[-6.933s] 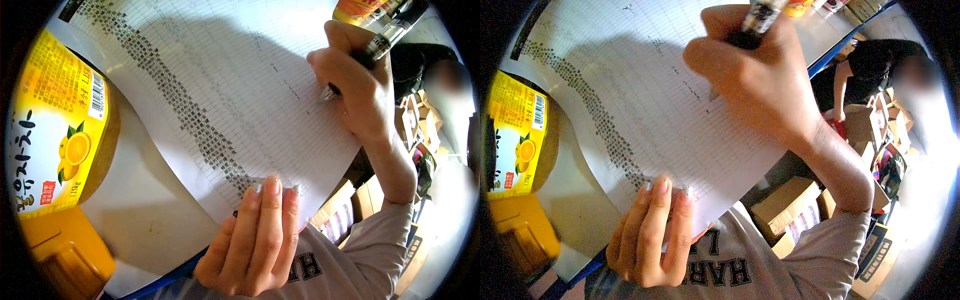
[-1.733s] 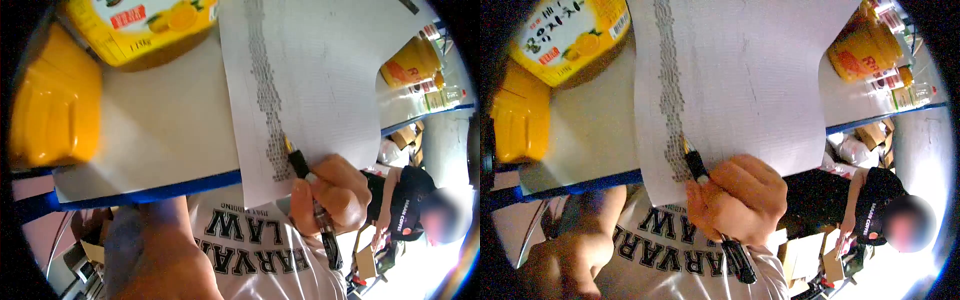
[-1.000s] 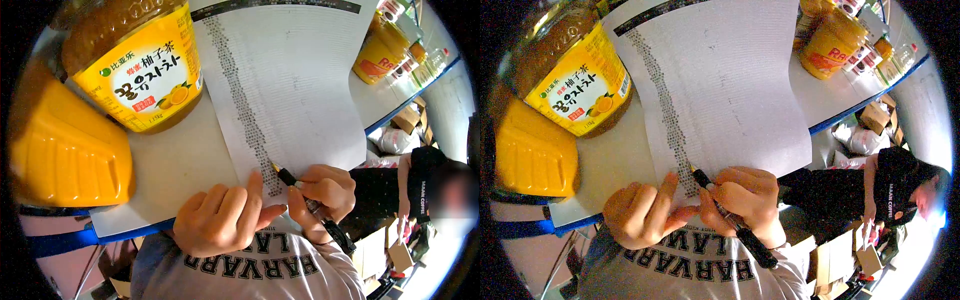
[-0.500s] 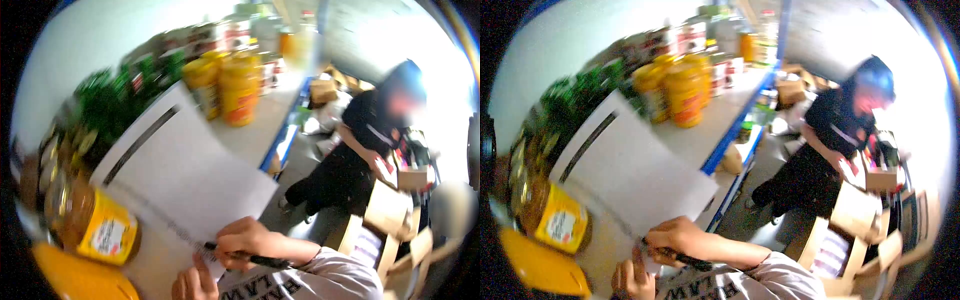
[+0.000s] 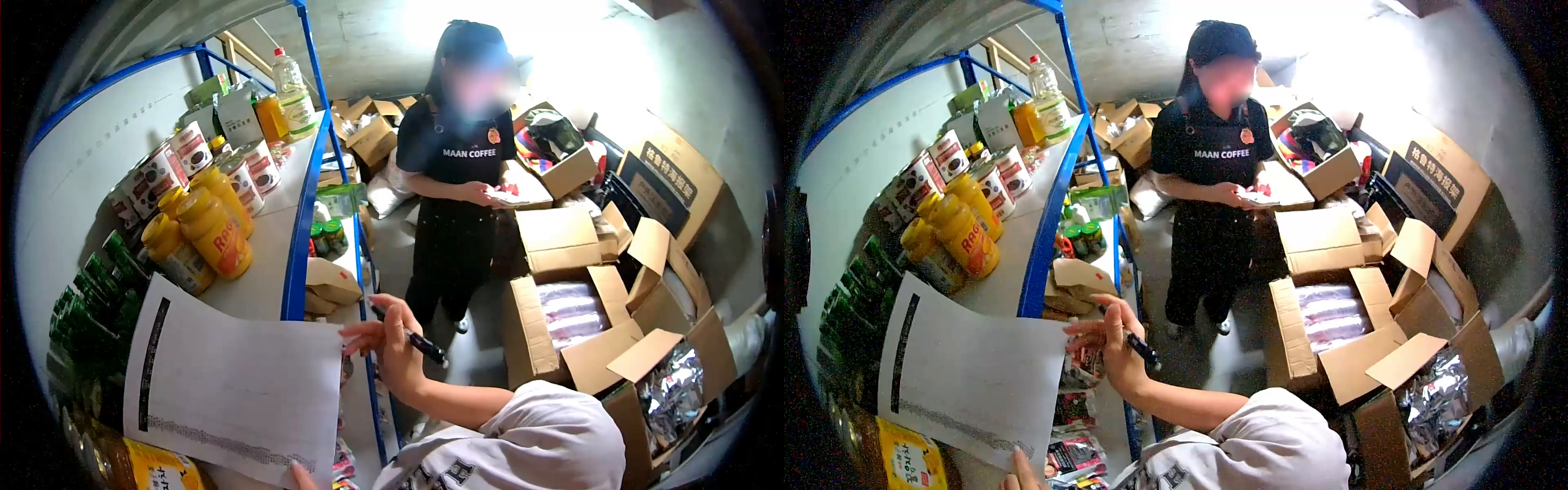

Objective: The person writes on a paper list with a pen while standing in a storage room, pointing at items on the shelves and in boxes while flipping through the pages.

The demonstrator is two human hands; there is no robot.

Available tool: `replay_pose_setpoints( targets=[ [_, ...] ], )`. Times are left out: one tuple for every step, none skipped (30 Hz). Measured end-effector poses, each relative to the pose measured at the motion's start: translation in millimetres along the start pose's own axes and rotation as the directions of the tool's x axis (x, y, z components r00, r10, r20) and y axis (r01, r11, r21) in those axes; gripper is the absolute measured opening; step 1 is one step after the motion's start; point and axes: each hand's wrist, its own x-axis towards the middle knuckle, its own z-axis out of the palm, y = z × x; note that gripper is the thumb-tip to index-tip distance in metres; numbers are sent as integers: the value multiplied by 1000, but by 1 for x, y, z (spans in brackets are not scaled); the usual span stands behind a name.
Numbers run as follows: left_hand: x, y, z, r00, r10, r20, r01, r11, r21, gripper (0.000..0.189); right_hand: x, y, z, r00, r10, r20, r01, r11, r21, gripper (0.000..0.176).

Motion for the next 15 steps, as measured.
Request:
replay_pose_setpoints(
  targets=[
    [0, -1, 2, 998, 36, -46, -35, 999, 15, 24, -5, -1, -3, 998, 69, 5, -69, 998, -8, 44],
    [-1, -1, 2, 994, 47, -97, -44, 999, 32, 22, -9, -1, -5, 990, 139, 8, -139, 990, -15, 45],
    [-3, 0, 2, 988, 57, -145, -49, 997, 52, 21, -12, 3, -7, 988, 154, 17, -153, 986, -66, 47],
    [-6, 0, 3, 980, 64, -191, -51, 996, 75, 20, -15, 9, -10, 985, 173, 2, -171, 977, -128, 45],
    [-7, -1, 13, 940, 65, -336, -44, 996, 72, 24, -18, 16, -14, 968, 252, 11, -251, 966, -64, 45],
    [-9, -2, 20, 903, 57, -426, -56, 998, 16, 23, -22, 19, -17, 945, 326, 27, -326, 945, 1, 45],
    [-14, -5, 19, 905, 107, -411, -137, 990, -43, 24, -26, 6, -21, 882, 461, 98, -458, 887, -59, 51],
    [-20, -10, 18, 903, 163, -398, -221, 970, -103, 25, -27, 10, -34, 787, 570, 235, -579, 815, -38, 54],
    [-23, -14, 14, 897, 224, -381, -298, 943, -146, 26, -34, 7, -38, 801, 563, 204, -576, 818, 2, 51],
    [-28, -18, 9, 885, 285, -368, -373, 907, -195, 28, -41, 1, -41, 815, 555, 169, -568, 822, 40, 49],
    [-33, -24, 5, 867, 347, -358, -446, 861, -245, 29, -46, -9, -44, 876, 454, 162, -440, 890, -116, 52],
    [-35, -26, 0, 842, 408, -352, -513, 806, -294, 30, -47, -13, -56, 852, 493, 174, -481, 870, -108, 58],
    [-36, -28, -2, 811, 474, -345, -572, 768, -289, 39, -50, -18, -62, 836, 519, 175, -523, 852, -27, 64],
    [-38, -29, -5, 794, 497, -350, -593, 760, -267, 37, -52, -26, -69, 817, 547, 182, -563, 825, 49, 70],
    [-40, -26, -1, 780, 482, -398, -597, 764, -246, 35, -48, -34, -81, 803, 492, 337, -539, 840, 56, 79]
  ],
)
